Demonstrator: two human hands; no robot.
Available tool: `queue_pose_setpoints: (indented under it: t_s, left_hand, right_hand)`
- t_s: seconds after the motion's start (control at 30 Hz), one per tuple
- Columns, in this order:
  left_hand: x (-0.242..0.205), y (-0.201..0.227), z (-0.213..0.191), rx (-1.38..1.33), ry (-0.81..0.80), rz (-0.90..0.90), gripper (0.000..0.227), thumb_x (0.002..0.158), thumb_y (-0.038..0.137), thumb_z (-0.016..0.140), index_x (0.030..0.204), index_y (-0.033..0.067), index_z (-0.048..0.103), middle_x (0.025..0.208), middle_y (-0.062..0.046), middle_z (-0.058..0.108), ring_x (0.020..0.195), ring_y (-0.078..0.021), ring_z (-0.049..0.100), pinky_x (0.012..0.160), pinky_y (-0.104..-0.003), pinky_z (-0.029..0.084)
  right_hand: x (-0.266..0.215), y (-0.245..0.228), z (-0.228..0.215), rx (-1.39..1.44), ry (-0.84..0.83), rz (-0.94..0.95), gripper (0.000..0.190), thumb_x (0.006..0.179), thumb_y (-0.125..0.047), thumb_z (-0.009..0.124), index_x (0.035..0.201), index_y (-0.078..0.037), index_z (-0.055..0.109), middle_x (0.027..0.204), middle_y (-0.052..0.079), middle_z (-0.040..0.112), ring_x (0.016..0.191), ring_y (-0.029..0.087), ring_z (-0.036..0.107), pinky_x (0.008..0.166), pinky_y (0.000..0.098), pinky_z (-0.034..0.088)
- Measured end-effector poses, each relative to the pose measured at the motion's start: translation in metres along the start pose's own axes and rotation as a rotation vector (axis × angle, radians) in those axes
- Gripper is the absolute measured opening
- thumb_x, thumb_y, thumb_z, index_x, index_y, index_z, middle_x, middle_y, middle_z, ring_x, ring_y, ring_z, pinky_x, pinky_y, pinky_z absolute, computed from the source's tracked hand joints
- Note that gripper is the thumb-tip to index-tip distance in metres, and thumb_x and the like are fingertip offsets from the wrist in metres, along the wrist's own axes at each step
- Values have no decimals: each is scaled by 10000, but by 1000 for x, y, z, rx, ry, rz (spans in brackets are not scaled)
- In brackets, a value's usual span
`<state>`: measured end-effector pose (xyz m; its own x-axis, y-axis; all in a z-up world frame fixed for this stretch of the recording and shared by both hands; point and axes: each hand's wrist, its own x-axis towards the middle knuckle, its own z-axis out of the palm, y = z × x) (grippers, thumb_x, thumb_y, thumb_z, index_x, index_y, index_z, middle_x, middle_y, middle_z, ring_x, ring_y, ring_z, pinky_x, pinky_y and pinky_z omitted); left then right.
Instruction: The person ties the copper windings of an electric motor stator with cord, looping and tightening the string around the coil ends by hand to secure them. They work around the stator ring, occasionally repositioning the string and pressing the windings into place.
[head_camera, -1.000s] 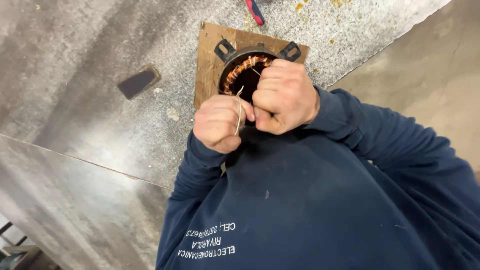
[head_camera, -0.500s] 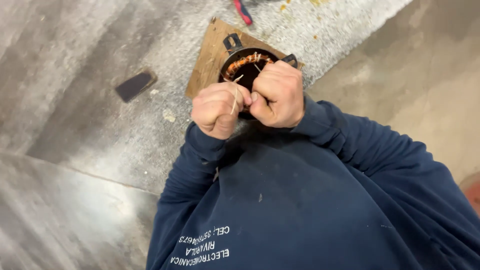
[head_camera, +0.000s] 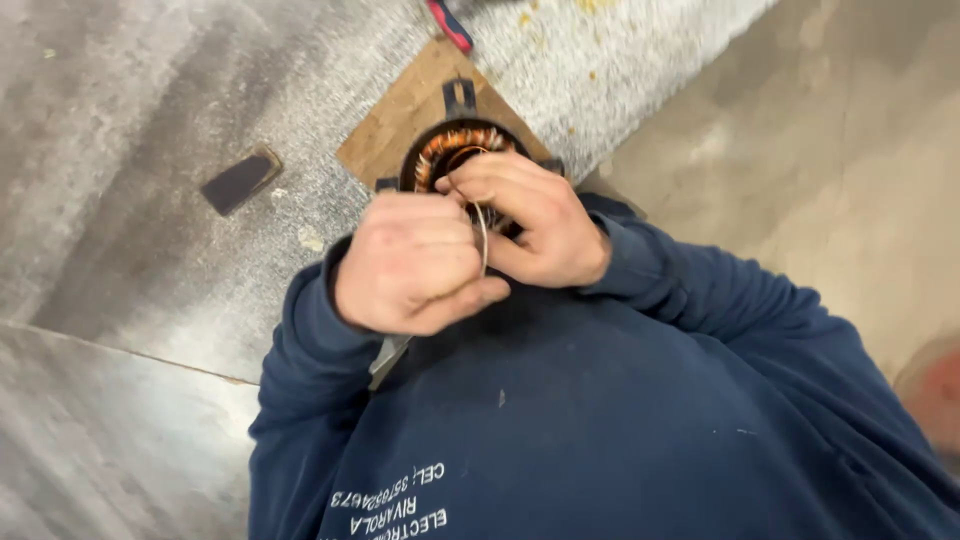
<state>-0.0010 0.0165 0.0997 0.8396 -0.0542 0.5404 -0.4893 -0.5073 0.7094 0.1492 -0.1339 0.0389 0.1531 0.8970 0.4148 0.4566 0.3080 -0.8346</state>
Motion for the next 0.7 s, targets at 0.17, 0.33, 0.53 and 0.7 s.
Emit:
queue_pose_setpoints:
  t_s: [0.17, 0.33, 0.53, 0.7]
  left_hand:
    - [12, 21, 13, 260, 49, -225, 366, 892, 192, 827, 704, 78, 534, 672, -68, 488, 621, -270, 538, 556, -395, 420]
    - [29, 42, 30, 436, 161, -446, 371, 918, 213, 812, 712, 90, 529, 681, -60, 508, 637, -262, 553, 560, -386, 434]
    - [40, 61, 73, 593, 415, -786, 397, 930, 254, 807, 702, 93, 524, 655, -52, 498, 635, -262, 545, 559, -393, 430]
    - [56, 66, 105, 638, 518, -957, 424, 923, 323, 810, 681, 100, 542, 639, -39, 525, 638, -264, 565, 540, -397, 430]
  right_hand:
    - [14, 19, -61, -9, -185, -69, 280, 895, -86, 767, 1162, -24, 708, 1117, 109, 722, 971, 262, 721, 850, 360, 569]
    - [76, 36, -87, 34, -507, -378, 284, 861, -175, 855, 1102, -63, 755, 881, 46, 679, 723, 230, 647, 638, 353, 498]
    - [126, 58, -101, 287, -891, -706, 168, 862, -202, 869, 943, -119, 748, 774, 22, 623, 647, 218, 602, 569, 357, 450]
    - [161, 52, -112, 474, -1093, -714, 119, 886, -157, 803, 917, -83, 715, 836, 36, 639, 696, 222, 623, 606, 357, 463]
